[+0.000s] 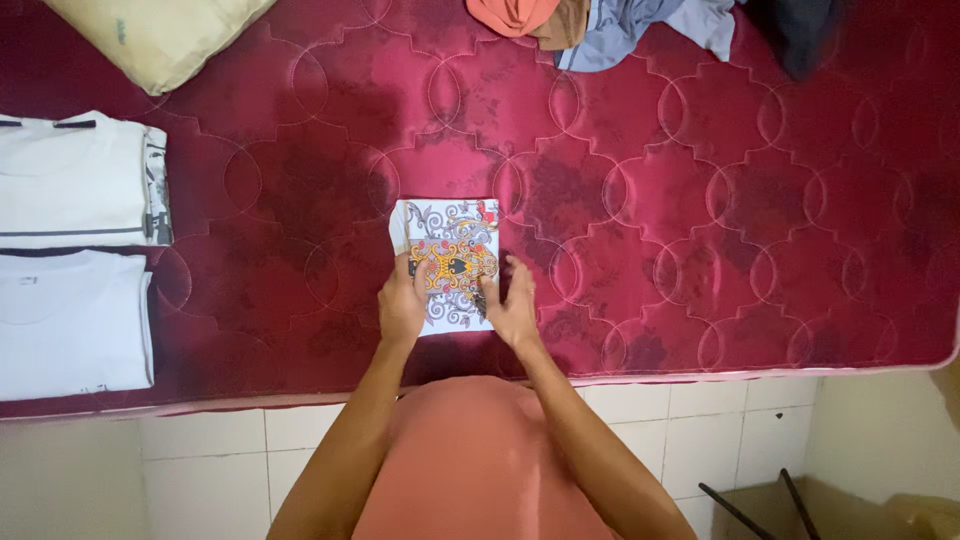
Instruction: The person folds a white t-shirt by hand on a bed, aligning the sleeves and folding it into a rectangle before placing it on a stack of folded shirts.
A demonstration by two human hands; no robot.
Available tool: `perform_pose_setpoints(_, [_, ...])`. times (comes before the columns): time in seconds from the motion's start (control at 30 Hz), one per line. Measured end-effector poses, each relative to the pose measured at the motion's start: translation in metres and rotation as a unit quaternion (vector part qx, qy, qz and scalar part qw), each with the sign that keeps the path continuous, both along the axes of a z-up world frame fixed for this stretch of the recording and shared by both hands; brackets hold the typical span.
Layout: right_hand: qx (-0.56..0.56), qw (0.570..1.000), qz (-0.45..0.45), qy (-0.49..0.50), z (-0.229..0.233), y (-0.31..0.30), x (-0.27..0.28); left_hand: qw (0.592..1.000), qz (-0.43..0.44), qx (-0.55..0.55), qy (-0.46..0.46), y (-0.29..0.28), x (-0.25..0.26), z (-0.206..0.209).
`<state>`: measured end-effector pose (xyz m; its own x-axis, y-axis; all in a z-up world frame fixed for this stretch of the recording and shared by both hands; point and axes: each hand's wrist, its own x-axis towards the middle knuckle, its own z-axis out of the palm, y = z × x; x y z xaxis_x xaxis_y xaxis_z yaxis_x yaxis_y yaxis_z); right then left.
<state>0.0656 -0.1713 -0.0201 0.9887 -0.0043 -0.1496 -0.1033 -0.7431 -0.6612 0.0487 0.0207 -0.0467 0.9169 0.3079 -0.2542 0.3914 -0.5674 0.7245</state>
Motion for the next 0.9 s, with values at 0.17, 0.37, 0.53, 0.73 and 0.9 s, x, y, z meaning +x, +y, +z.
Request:
perform_pose_setpoints(0.17, [0.208, 0.941, -0.119, 0.239, -0.029, -0.010, 0.003, 0.996, -0.030, 0.042, 0.071, 0.008, 0.000, 0.000])
perform_pose_setpoints(0.37, [0.345, 0.870, -0.175, 0.307, -0.034, -0.007, 0.015, 0.986, -0.033, 0.160, -0.009, 0.011, -0.004, 0.006])
perform_pose_setpoints(0.53, [0.360, 0.856, -0.156, 0.336, -0.016, 0.005, 0.022, 0.997, -0.062, 0.043, -0.008, -0.012, 0.019, 0.033])
perform_pose_setpoints(0.73, [0.308, 0.919, 0.059, 0.239, 0.014, 0.019, 0.003, 0.971, 0.007, -0.041, 0.237, -0.038, 0.056, 0.081])
perform_pose_setpoints(0.9, [0.276, 0.911, 0.187, 0.244, 0.035, 0.003, 0.003, 0.964, 0.142, -0.139, 0.176, -0.016, 0.048, 0.029])
